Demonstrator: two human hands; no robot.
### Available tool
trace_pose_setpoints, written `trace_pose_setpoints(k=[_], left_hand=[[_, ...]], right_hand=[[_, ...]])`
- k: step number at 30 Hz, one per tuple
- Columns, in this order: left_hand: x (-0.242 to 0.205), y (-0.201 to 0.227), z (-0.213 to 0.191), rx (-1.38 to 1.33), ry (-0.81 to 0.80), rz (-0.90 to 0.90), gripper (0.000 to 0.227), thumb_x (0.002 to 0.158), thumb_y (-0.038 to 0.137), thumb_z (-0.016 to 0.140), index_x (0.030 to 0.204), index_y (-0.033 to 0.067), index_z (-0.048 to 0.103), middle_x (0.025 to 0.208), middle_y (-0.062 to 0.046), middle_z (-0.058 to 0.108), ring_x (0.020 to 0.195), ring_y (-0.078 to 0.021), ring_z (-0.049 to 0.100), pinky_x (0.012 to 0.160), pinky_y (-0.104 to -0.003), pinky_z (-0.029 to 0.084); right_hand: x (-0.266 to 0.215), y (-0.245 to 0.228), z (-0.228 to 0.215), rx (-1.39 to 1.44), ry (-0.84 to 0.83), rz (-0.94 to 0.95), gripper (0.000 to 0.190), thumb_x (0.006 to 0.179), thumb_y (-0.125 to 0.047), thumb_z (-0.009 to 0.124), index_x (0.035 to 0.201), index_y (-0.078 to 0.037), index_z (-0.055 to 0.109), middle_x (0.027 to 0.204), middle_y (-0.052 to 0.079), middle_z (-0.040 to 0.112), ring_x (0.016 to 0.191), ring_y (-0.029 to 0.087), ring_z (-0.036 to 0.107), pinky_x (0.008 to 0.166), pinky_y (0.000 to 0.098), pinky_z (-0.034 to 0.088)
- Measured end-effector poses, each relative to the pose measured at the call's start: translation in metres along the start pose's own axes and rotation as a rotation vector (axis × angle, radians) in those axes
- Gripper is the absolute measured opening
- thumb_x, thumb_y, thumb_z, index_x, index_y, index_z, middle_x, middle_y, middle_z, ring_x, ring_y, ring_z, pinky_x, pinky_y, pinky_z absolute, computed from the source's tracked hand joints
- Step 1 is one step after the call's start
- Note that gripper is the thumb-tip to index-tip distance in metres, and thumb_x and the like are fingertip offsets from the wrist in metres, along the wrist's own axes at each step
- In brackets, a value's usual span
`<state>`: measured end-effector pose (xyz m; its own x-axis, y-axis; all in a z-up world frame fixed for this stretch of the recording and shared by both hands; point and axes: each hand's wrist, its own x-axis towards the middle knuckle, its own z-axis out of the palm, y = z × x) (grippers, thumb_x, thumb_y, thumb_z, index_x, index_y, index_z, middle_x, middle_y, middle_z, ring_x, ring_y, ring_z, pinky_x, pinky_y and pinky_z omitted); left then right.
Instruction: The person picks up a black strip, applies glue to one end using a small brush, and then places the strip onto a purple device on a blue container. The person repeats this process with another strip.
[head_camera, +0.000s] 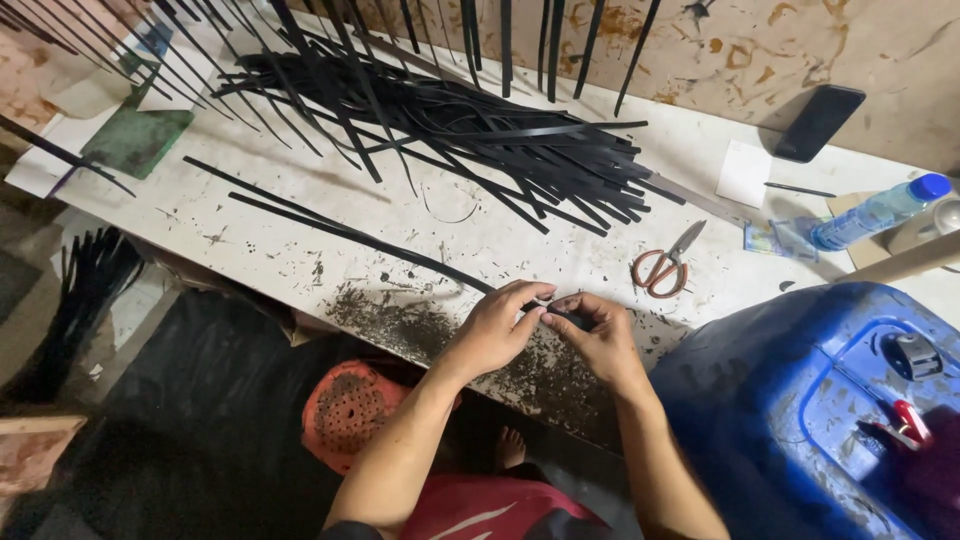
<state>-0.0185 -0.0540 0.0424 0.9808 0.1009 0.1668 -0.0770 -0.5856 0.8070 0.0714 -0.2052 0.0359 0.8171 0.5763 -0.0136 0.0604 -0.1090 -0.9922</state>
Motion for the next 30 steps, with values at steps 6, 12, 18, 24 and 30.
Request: trace_pose_setpoints(k=[6, 12, 18, 24, 30], left_hand=[[-0.002, 0.001, -0.003, -0.029, 0.017, -0.014, 0.028, 0.099, 0.004, 0.058, 0.126, -0.0045, 0.063, 0.112, -0.023, 0.07, 0.112, -0.0429, 0.068, 0.096, -0.05, 0.054], [0.004, -0.005, -0.005, -0.016, 0.055, 0.097, 0.024, 0.097, 0.005, 0.063, 0.12, 0.0007, 0.067, 0.104, -0.016, 0.072, 0.108, -0.037, 0.07, 0.094, -0.044, 0.056], [0.011, 0.013, -0.01, -0.011, 0.149, 0.316, 0.013, 0.097, 0.007, 0.066, 0.109, 0.0066, 0.071, 0.09, -0.008, 0.068, 0.09, -0.0296, 0.07, 0.082, -0.039, 0.057], [0.015, 0.035, -0.014, 0.006, 0.121, 0.464, 0.015, 0.094, 0.003, 0.069, 0.109, 0.0063, 0.071, 0.089, -0.007, 0.067, 0.084, -0.0282, 0.069, 0.075, -0.038, 0.058], [0.029, 0.055, -0.016, 0.103, 0.107, 0.637, 0.012, 0.094, 0.002, 0.069, 0.106, 0.0032, 0.071, 0.088, -0.007, 0.065, 0.08, -0.0225, 0.068, 0.069, -0.032, 0.058]], right_hand=[[0.004, 0.011, 0.002, 0.017, 0.006, 0.015, 0.018, 0.078, -0.011, 0.092, 0.088, -0.004, 0.079, 0.057, 0.009, 0.069, 0.056, 0.009, 0.059, 0.052, 0.0212, 0.046], [0.0, -0.004, 0.005, 0.102, 0.076, -0.002, 0.025, 0.074, -0.005, 0.093, 0.093, -0.001, 0.078, 0.066, 0.012, 0.074, 0.059, 0.013, 0.066, 0.053, 0.0229, 0.054], [-0.011, 0.034, -0.021, 0.36, 0.25, -0.116, 0.029, 0.079, 0.005, 0.085, 0.102, 0.008, 0.068, 0.072, 0.018, 0.072, 0.061, 0.019, 0.072, 0.058, 0.0271, 0.06], [-0.026, 0.039, -0.026, 0.552, 0.377, -0.141, 0.023, 0.083, 0.009, 0.079, 0.1, 0.008, 0.064, 0.078, 0.023, 0.071, 0.063, 0.023, 0.073, 0.055, 0.0258, 0.058], [-0.036, 0.033, -0.033, 0.575, 0.489, -0.3, 0.014, 0.094, 0.005, 0.068, 0.106, 0.008, 0.062, 0.083, 0.021, 0.071, 0.067, 0.019, 0.07, 0.063, 0.0291, 0.059]])
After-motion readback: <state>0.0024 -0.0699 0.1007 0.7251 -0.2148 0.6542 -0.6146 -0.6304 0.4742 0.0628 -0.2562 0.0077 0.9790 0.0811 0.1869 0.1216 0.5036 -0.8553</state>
